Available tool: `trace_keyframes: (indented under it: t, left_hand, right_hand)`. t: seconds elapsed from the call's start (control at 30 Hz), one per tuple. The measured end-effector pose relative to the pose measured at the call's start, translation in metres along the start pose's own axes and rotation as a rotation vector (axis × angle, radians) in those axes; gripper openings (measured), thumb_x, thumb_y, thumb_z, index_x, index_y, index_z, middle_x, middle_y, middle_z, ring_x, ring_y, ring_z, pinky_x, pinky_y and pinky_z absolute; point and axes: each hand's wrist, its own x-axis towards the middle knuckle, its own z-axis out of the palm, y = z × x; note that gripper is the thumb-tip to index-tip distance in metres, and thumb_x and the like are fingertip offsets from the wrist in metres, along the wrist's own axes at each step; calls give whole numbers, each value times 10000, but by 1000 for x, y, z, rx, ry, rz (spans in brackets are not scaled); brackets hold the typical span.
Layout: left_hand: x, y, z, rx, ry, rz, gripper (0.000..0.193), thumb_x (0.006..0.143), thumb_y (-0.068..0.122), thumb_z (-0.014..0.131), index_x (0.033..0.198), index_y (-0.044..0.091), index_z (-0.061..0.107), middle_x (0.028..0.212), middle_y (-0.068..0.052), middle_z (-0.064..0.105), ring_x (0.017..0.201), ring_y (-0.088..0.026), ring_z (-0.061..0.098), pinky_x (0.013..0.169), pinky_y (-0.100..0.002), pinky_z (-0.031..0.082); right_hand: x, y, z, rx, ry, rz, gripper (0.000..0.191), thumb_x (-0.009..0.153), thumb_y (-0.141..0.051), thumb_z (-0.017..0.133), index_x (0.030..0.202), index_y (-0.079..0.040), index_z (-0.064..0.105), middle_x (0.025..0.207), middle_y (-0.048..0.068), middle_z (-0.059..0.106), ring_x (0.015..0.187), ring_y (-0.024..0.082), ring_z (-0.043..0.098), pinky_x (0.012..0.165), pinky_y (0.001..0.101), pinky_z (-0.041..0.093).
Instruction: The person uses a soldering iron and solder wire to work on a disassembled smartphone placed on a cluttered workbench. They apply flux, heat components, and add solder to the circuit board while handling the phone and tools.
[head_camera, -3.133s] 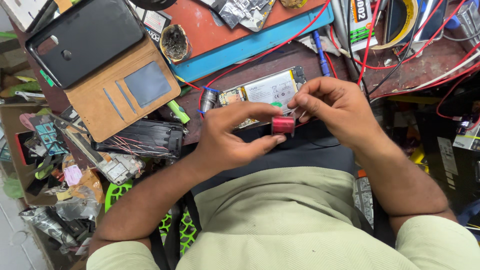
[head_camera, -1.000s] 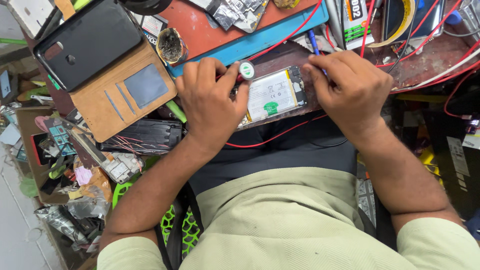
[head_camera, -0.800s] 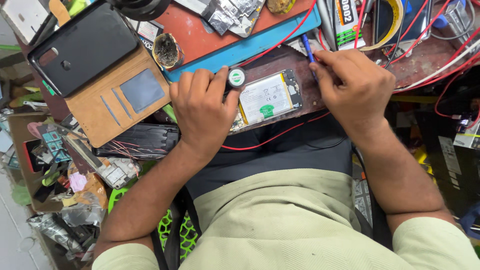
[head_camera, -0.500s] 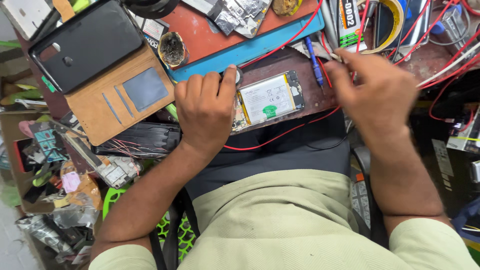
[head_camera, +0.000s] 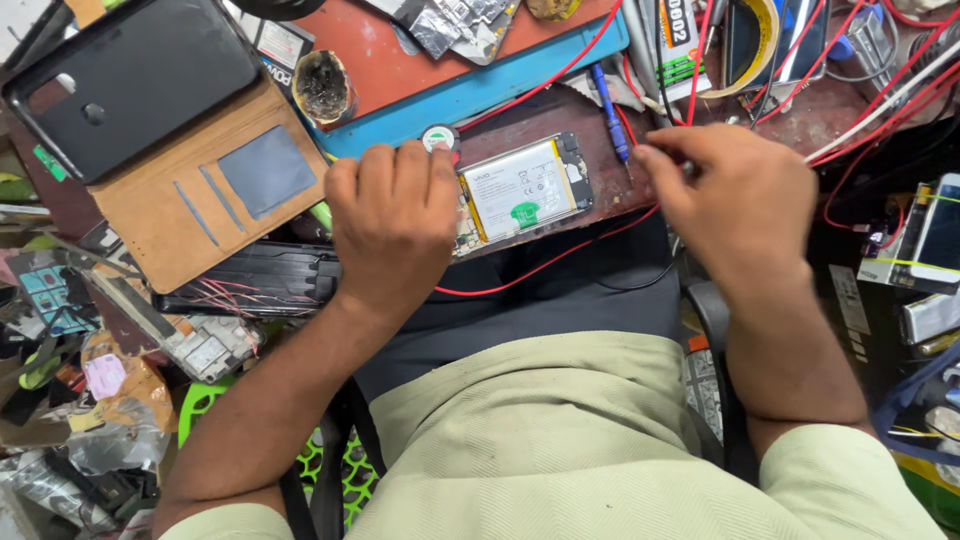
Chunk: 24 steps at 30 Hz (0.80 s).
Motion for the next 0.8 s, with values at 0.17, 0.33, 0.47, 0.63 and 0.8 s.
trace_keyframes:
  t: [0.17,0.33,0.47,0.63,0.8]
  left_hand:
    - [-2,2,-1,-18,-30,12,101,930,105,702,1020,60,707,910,-39,569,882,-215,548,846,-401,404]
    - [0,2,-16,-86,-35,-59,177,969,125,691,1125,46,720,953,-39,572,926,-220,542,876,-408,399]
    - [-1,-4,-32,-114,-92,-91,208,968,127,697,1151,35,731,925,-37,569,909,-220,548,854,-408,398]
    - [-4,-18,-45,-64,-27,-111,178,999,92,703,1167,38,719,995,-26,584,945,-204,552,920,-408,393]
    - [-5,-26,-47,-15,6,-124,201,952,59,722,1153,56,736,951,-25,577,905,-197,552,914,-404,377]
  right_hand:
    - [16,-15,28,-84,1,-43,279,935,-349,861,1106,-135,810,887,54,730,728,266,695,625,391,533]
    - [18,-4,20,136,-170,132,288,903,-218,822,1164,-103,788,876,61,749,719,176,718,678,322,559]
    - [11,10,-7,434,-281,280,362,878,-107,783,1232,-34,755,898,69,743,758,101,673,685,246,542]
    - [12,30,-39,897,-302,341,314,962,-31,701,1256,77,699,851,127,705,751,157,683,707,251,567]
    - [30,29,-12,1960,-458,563,432,964,1,689,1361,137,587,970,181,699,783,216,693,697,268,588]
